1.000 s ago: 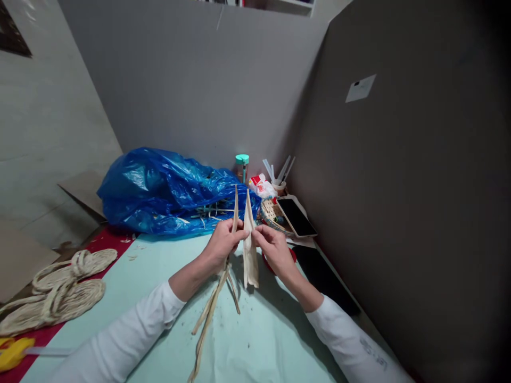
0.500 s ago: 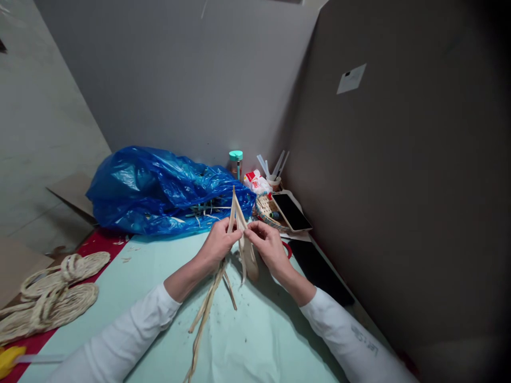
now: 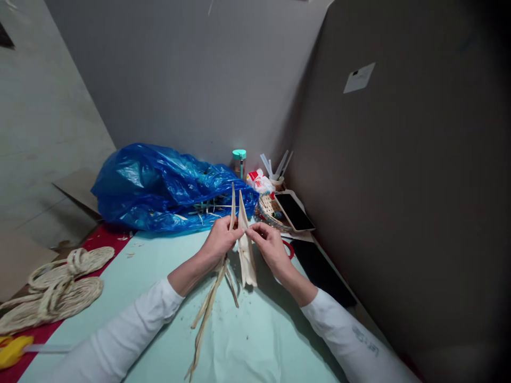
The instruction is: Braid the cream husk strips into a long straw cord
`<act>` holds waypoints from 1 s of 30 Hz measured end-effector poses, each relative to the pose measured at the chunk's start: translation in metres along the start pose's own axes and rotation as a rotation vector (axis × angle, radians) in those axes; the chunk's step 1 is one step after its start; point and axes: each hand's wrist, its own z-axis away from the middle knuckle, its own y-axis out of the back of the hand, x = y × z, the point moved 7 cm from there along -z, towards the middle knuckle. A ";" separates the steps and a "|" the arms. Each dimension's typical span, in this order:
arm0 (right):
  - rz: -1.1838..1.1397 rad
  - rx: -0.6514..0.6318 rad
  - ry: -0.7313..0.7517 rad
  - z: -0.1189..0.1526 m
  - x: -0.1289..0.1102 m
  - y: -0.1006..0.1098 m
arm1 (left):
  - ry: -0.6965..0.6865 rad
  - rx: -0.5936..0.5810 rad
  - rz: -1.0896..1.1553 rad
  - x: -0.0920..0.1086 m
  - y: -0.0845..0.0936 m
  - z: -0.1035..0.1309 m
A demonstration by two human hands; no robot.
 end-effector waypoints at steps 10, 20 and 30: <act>0.184 -0.040 0.070 0.003 -0.001 -0.001 | -0.124 -0.019 -0.149 0.002 -0.007 -0.001; 0.051 -0.049 -0.021 0.001 0.009 -0.004 | -0.046 -0.047 -0.069 -0.001 -0.005 -0.001; -0.019 -0.094 0.006 0.002 0.000 -0.008 | -0.137 0.023 -0.259 -0.001 0.003 -0.004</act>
